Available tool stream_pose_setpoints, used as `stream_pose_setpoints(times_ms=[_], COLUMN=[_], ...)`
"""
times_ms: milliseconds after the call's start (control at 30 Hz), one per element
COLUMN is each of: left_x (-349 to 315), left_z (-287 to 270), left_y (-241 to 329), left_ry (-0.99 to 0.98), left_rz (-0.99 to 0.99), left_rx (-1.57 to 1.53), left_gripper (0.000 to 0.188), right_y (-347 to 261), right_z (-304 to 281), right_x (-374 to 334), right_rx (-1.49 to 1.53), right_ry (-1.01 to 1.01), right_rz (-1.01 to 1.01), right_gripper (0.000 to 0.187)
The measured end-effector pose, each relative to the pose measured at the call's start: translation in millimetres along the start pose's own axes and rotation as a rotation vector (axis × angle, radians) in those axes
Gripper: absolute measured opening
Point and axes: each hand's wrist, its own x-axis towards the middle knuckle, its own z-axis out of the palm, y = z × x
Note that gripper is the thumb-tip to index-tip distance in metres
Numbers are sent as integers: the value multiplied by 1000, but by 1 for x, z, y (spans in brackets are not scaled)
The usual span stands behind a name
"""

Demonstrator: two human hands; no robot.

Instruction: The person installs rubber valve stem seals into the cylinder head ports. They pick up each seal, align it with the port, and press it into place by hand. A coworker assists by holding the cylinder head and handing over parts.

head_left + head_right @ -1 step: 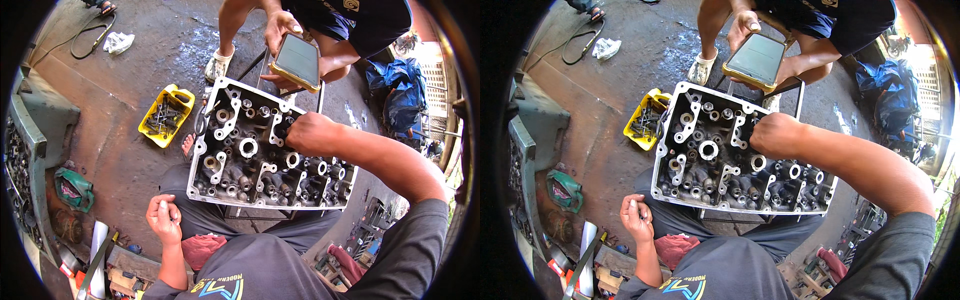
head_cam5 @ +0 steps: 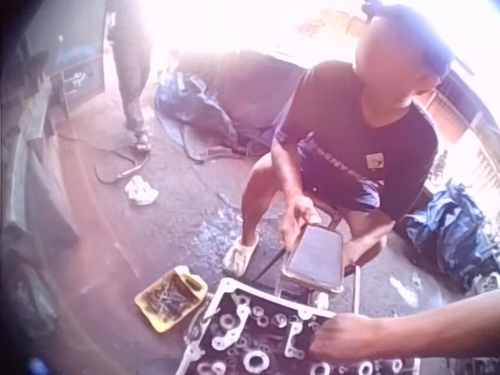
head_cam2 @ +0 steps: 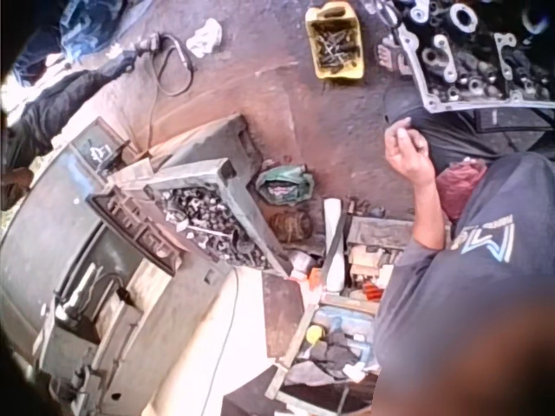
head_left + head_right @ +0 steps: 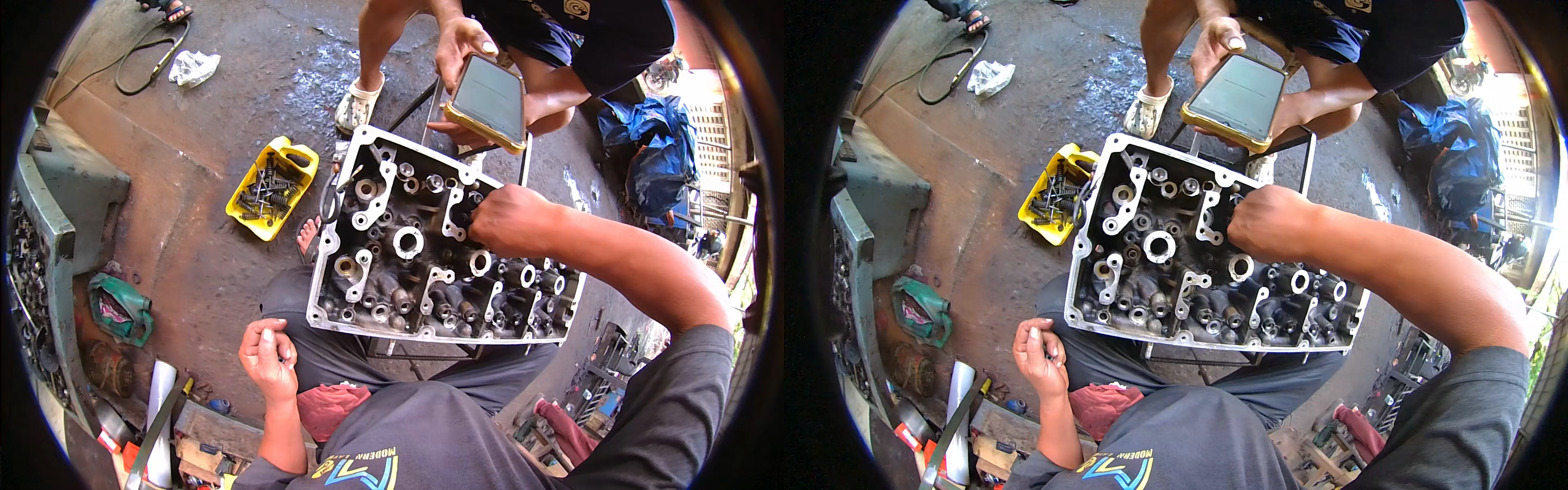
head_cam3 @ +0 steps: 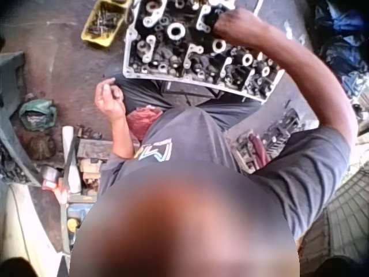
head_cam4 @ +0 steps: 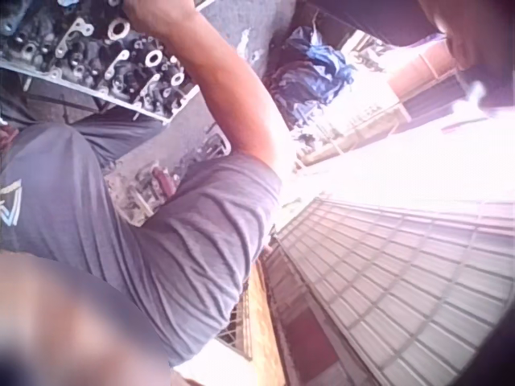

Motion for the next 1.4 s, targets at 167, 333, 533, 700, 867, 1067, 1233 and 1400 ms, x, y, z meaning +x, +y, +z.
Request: stream_pose_setpoints(times_ms=[167,333,533,700,867,1067,1233,1400], left_x=[-1,-3,-6,-7,-6,3,9,-27], left_z=[0,2,3,4,10,18,6,6], left_y=[2,1,-5,-4,-6,2,28,43], left_ry=[16,44,50,69,58,108,-21,-237], left_rz=[11,32,145,141,118,-31,-463,-620], left_rx=[14,37,71,57,97,66,-216,-342], left_gripper=[22,22,22,21,18,21,37,26], right_y=[0,-4,-10,-12,-12,-20,-46,-113], right_z=[7,7,10,10,21,34,16,19], right_x=[-1,-2,-8,-11,-12,-20,-42,-131], right_rx=[101,110,151,182,147,51,52,412], right_ry=[-76,-77,36,112,133,257,353,818], right_rz=[73,73,71,71,114,160,336,571], right_gripper=[12,11,11,9,7,9,9,17])
